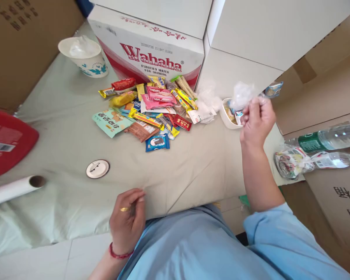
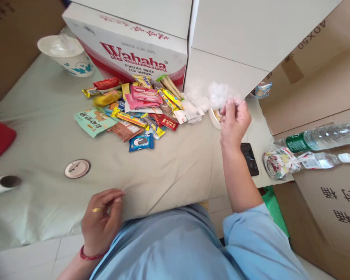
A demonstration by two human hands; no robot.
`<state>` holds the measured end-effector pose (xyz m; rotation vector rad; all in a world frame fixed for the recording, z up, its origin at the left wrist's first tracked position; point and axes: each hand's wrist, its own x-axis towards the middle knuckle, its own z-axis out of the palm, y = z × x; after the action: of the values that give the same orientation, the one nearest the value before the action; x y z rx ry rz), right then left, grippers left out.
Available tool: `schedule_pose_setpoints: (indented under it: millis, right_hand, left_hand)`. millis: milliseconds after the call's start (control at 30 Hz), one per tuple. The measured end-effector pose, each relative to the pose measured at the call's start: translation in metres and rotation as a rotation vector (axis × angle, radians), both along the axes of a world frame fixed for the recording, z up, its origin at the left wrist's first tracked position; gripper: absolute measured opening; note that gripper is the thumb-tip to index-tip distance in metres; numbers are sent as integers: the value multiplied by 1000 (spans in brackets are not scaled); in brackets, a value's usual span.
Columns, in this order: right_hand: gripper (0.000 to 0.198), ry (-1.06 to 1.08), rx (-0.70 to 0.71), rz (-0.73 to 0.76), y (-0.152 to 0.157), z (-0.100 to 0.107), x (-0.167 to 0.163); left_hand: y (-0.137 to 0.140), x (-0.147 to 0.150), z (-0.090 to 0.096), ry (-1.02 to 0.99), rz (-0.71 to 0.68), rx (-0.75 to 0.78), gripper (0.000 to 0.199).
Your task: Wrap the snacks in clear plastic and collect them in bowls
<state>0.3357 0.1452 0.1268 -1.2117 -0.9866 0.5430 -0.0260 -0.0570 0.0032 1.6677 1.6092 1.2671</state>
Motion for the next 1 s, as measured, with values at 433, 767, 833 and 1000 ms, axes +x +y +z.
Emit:
schedule_pose_setpoints:
  millis: [433, 767, 833, 1000]
  right_hand:
    - [41, 284, -753, 668, -145, -77, -101]
    - [21, -9, -447, 474, -139, -89, -78]
    - [19, -18, -402, 506, -141, -86, -79]
    - [23, 90, -455, 603, -147, -75, -93]
  left_hand:
    - [65, 67, 38, -1252, -393, -929, 50]
    - [60, 42, 26, -1175, -124, -757, 35]
    - [59, 45, 33, -1166, -176, -833, 40]
    - [59, 68, 42, -1105, -281, -932, 66]
